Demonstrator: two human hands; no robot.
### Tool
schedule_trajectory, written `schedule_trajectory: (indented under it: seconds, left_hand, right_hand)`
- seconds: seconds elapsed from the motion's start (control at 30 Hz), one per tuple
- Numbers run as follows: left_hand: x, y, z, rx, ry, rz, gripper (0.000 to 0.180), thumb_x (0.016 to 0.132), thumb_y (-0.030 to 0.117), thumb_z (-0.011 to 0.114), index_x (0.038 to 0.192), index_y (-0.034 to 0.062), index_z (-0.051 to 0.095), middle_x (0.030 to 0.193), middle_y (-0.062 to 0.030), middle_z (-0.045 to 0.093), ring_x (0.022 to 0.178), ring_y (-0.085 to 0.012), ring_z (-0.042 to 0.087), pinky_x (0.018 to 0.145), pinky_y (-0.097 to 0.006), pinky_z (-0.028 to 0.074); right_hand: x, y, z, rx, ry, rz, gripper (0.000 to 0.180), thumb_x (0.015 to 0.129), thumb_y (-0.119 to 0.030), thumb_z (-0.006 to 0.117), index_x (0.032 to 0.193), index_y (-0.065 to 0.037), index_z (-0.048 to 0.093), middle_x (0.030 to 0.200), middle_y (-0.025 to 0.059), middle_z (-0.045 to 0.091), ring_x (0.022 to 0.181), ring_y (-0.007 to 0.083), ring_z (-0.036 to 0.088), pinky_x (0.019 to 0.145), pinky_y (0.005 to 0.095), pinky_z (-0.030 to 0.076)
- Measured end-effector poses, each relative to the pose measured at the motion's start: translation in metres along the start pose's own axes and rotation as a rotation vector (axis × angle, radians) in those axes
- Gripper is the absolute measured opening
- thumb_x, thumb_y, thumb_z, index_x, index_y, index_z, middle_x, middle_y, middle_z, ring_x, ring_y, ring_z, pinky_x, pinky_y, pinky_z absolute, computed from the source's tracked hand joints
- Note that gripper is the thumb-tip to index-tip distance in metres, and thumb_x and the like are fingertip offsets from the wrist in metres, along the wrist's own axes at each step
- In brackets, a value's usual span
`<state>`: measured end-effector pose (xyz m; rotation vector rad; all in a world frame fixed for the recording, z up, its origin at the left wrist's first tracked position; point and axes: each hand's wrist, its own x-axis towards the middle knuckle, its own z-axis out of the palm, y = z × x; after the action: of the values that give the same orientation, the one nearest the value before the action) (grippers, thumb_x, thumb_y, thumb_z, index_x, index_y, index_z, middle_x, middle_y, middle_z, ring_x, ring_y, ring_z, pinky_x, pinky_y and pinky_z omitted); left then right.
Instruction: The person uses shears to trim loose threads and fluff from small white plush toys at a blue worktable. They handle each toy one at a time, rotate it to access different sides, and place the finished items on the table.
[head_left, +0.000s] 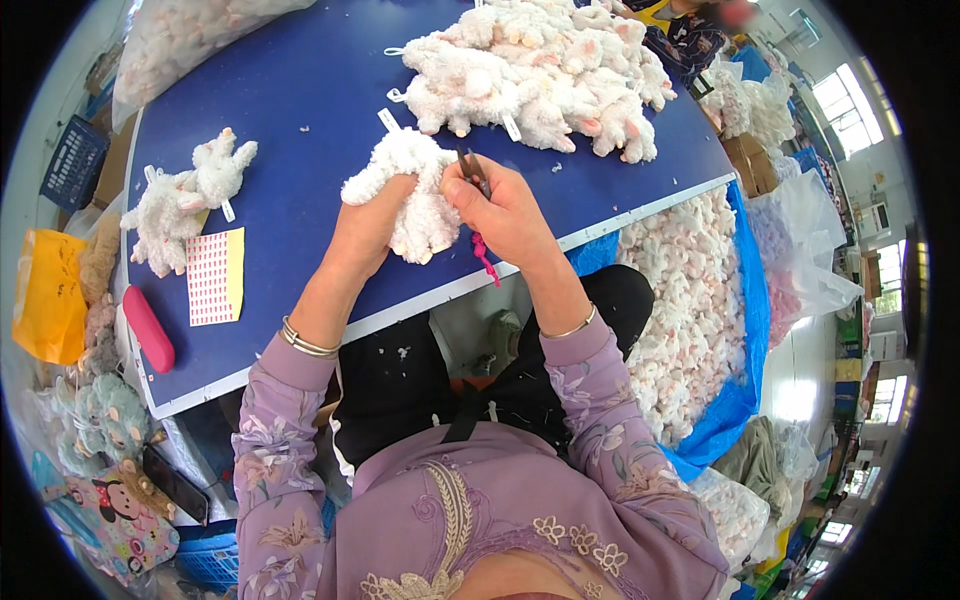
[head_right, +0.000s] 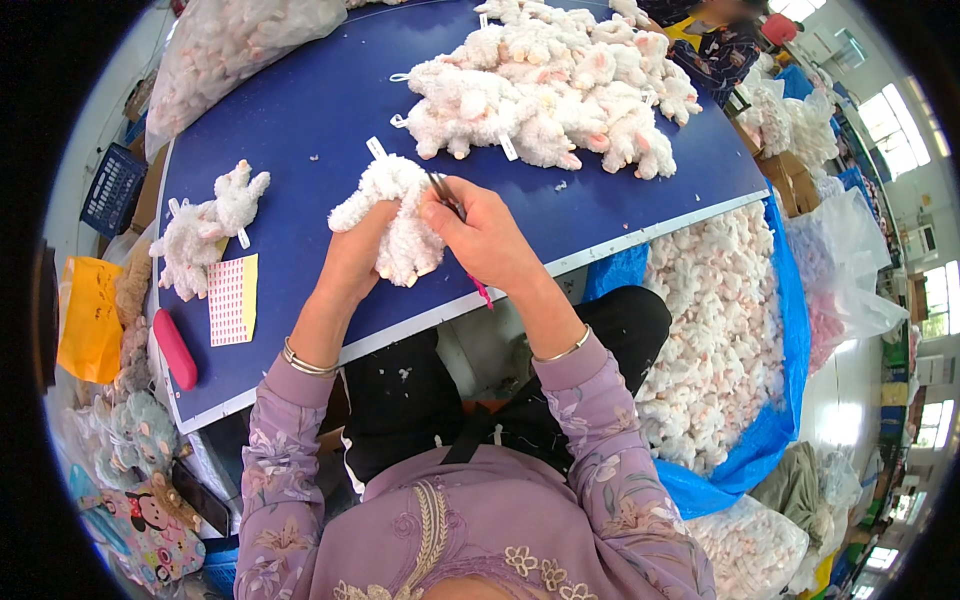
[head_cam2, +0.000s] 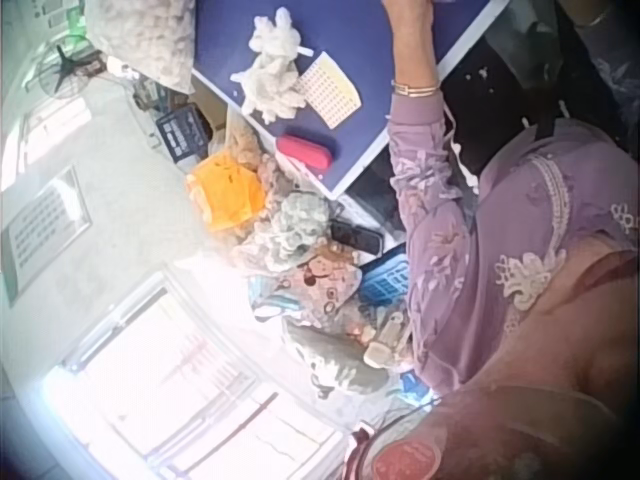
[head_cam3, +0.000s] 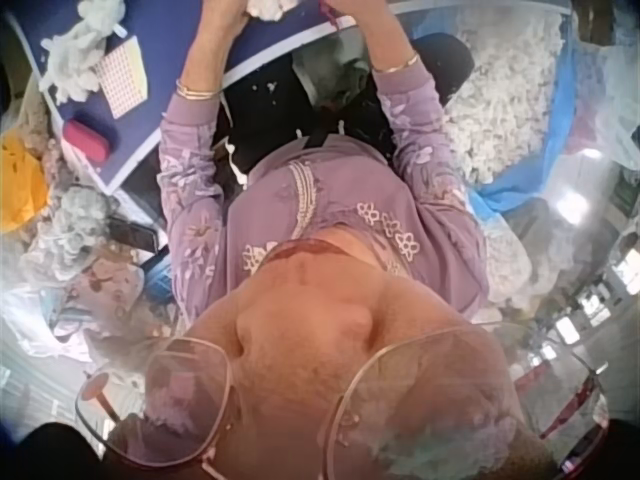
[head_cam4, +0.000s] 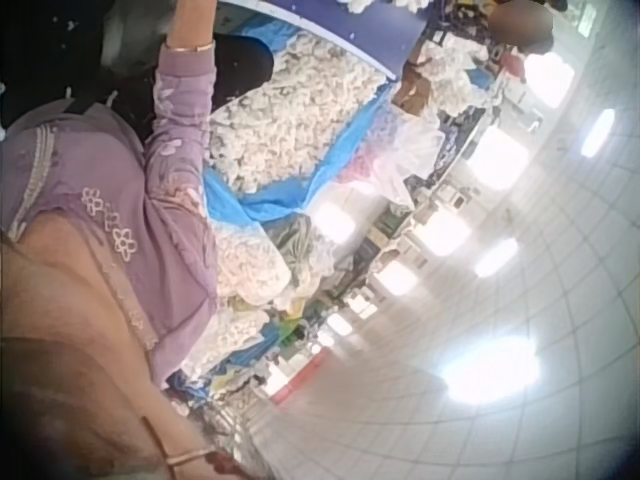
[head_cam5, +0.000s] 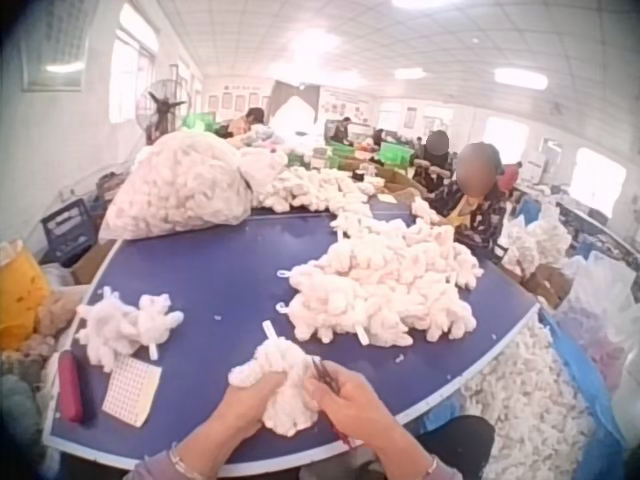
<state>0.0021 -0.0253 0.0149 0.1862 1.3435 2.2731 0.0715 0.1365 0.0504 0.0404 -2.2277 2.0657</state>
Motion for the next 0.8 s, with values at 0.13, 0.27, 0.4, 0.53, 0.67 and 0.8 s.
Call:
schedule_trajectory:
  seconds: [0.13,0.27,0.4,0.53,0.67,0.8]
  left_hand:
    - [-0.003,0.002,0.002,0.025,-0.028,0.003,0.031,0.089,0.008,0.058,0.118,-0.0015,0.057,0.107,-0.0075,0.064,0.094,-0.0164,0.064,0.077,-0.031,0.053]
    - [-0.007,0.014,0.011,-0.019,-0.162,0.014,0.031,0.092,0.010,0.055,0.120,-0.0019,0.056,0.112,-0.0096,0.065,0.095,-0.0170,0.064,0.079,-0.031,0.053]
    - [-0.009,0.014,0.015,-0.018,-0.169,0.087,0.030,0.094,0.013,0.053,0.120,-0.0017,0.057,0.115,-0.0113,0.065,0.093,-0.0170,0.065,0.078,-0.030,0.053]
    - [-0.005,0.006,0.007,0.029,-0.055,0.123,0.030,0.093,0.014,0.057,0.118,-0.0012,0.059,0.108,-0.0088,0.067,0.090,-0.0150,0.065,0.074,-0.028,0.053]
    - [-0.004,0.004,0.007,0.046,-0.002,0.087,0.030,0.091,0.015,0.062,0.117,-0.0003,0.060,0.103,-0.0064,0.067,0.088,-0.0130,0.064,0.072,-0.028,0.052]
    - [-0.004,0.002,0.007,0.062,0.040,0.073,0.028,0.091,0.015,0.062,0.115,0.0000,0.062,0.101,-0.0059,0.067,0.087,-0.0124,0.064,0.072,-0.028,0.052]
  right_hand:
    - [-0.002,0.000,-0.003,0.199,-0.065,0.091,0.013,0.094,-0.017,0.058,0.089,-0.005,0.058,0.073,-0.0042,0.051,0.062,0.0026,0.041,0.053,0.0202,0.034]
    - [-0.001,-0.004,-0.012,0.398,0.091,0.097,0.015,0.097,-0.016,0.052,0.088,-0.004,0.055,0.068,-0.0027,0.046,0.051,0.0025,0.033,0.045,0.0202,0.026]
    - [-0.011,-0.016,-0.029,0.252,0.167,0.066,0.027,0.100,-0.025,0.046,0.089,-0.003,0.058,0.070,-0.0012,0.048,0.052,0.0049,0.034,0.048,0.0216,0.029]
    - [-0.029,-0.027,-0.005,-0.398,-0.012,-0.074,0.029,0.098,-0.027,0.050,0.092,0.001,0.055,0.071,0.0105,0.052,0.066,0.0202,0.052,0.063,0.0354,0.042]
    - [-0.030,-0.027,0.004,-0.509,-0.056,-0.053,0.031,0.098,-0.028,0.050,0.088,0.001,0.054,0.072,0.0182,0.055,0.066,0.0358,0.052,0.061,0.0413,0.042]
    - [-0.025,-0.020,0.004,-0.613,-0.025,-0.049,0.032,0.098,-0.028,0.050,0.086,0.001,0.054,0.071,0.0211,0.056,0.069,0.0409,0.054,0.061,0.0453,0.040]
